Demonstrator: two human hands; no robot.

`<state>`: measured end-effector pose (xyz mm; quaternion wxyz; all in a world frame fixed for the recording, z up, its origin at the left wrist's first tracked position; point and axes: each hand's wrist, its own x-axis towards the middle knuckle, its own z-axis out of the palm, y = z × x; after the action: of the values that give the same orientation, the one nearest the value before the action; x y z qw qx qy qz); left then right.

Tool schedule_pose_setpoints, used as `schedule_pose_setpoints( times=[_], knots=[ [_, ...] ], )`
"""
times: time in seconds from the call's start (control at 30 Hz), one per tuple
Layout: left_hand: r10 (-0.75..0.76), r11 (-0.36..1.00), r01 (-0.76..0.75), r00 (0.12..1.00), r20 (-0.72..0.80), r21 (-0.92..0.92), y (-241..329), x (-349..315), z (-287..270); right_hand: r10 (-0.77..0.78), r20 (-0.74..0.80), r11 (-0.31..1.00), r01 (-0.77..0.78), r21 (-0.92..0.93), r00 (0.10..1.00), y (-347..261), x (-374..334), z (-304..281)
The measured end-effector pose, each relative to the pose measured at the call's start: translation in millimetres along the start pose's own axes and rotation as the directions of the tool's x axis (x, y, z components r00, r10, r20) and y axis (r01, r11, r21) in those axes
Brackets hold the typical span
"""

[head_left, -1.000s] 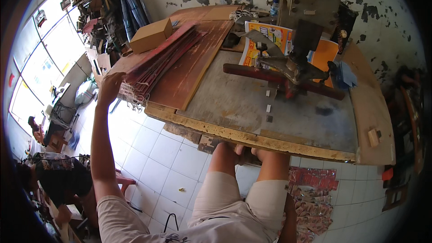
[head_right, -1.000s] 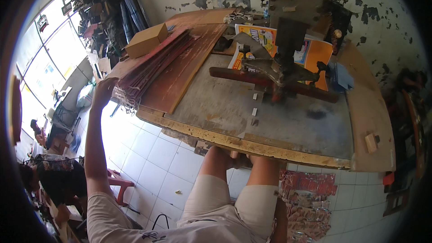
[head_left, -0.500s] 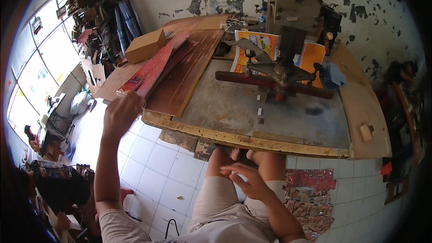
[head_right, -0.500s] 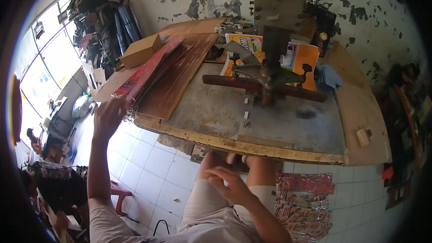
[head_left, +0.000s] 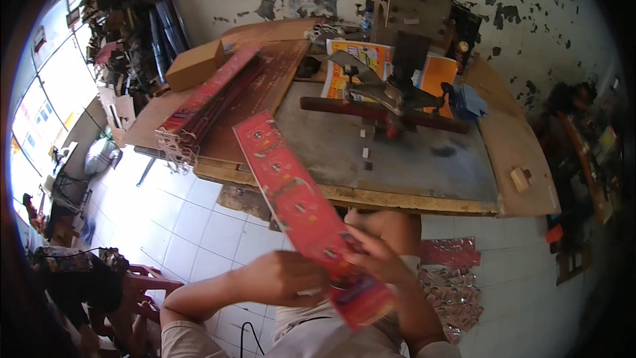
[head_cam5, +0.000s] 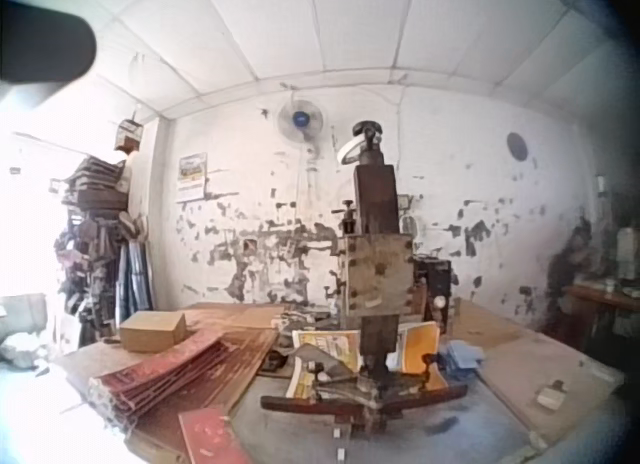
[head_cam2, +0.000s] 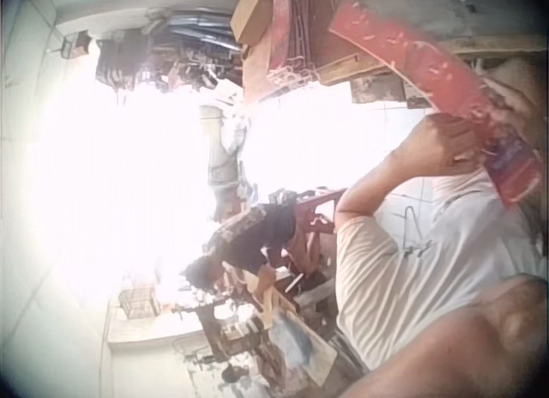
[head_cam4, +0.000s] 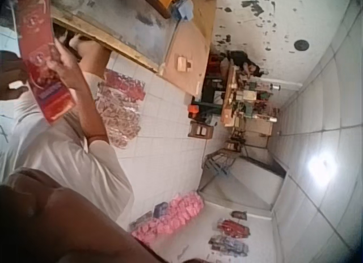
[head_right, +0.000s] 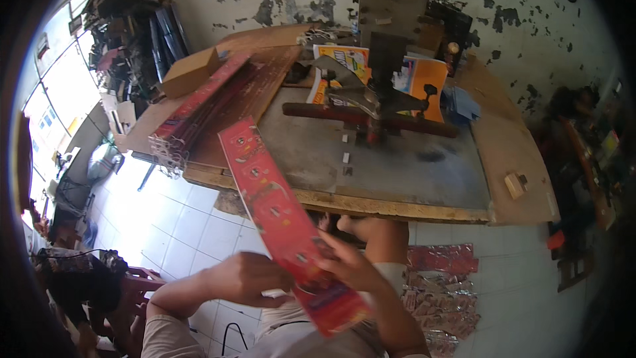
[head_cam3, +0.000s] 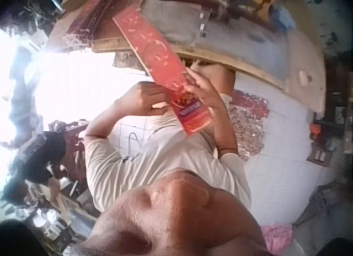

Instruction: The person places red packaging strips on a workbench and uses a wooden block to press them flat.

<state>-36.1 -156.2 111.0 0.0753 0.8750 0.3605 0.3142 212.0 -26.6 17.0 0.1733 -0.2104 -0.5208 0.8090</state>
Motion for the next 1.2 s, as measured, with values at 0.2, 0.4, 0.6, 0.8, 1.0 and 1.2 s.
schedule_pose_setpoints(
  times=[0.2,0.4,0.6,0.8,1.0,1.2],
  knots=[
    [-0.152,0.988,0.152,0.982,-0.109,-0.008,-56.7,9.1,5.0,0.021,-0.306,0.999,-0.032,-0.031,0.952,-39.9,-212.1,-61.8],
    [-0.328,0.944,0.302,0.902,-0.279,-0.135,-127.3,56.0,53.7,-0.045,-0.507,0.998,0.060,0.013,0.861,-26.1,-233.5,-44.2],
    [-0.271,0.957,0.288,0.924,-0.269,0.024,-184.9,97.9,76.8,-0.151,-0.560,0.988,0.115,-0.100,0.814,2.9,-139.0,-25.3],
    [-0.194,0.970,0.218,0.963,-0.189,0.113,-186.6,100.6,99.0,-0.166,-0.493,0.986,0.140,-0.089,0.854,24.6,-104.9,-14.7],
    [-0.211,0.950,0.243,0.963,-0.169,0.197,-180.6,103.9,101.3,-0.159,-0.569,0.956,-0.018,-0.292,0.807,-3.6,-103.5,-13.6],
    [-0.229,0.951,0.263,0.953,-0.198,0.165,-179.2,103.1,96.4,-0.724,-0.120,0.009,-0.165,-0.986,0.679,-50.5,-35.6,-94.9]
  ],
)
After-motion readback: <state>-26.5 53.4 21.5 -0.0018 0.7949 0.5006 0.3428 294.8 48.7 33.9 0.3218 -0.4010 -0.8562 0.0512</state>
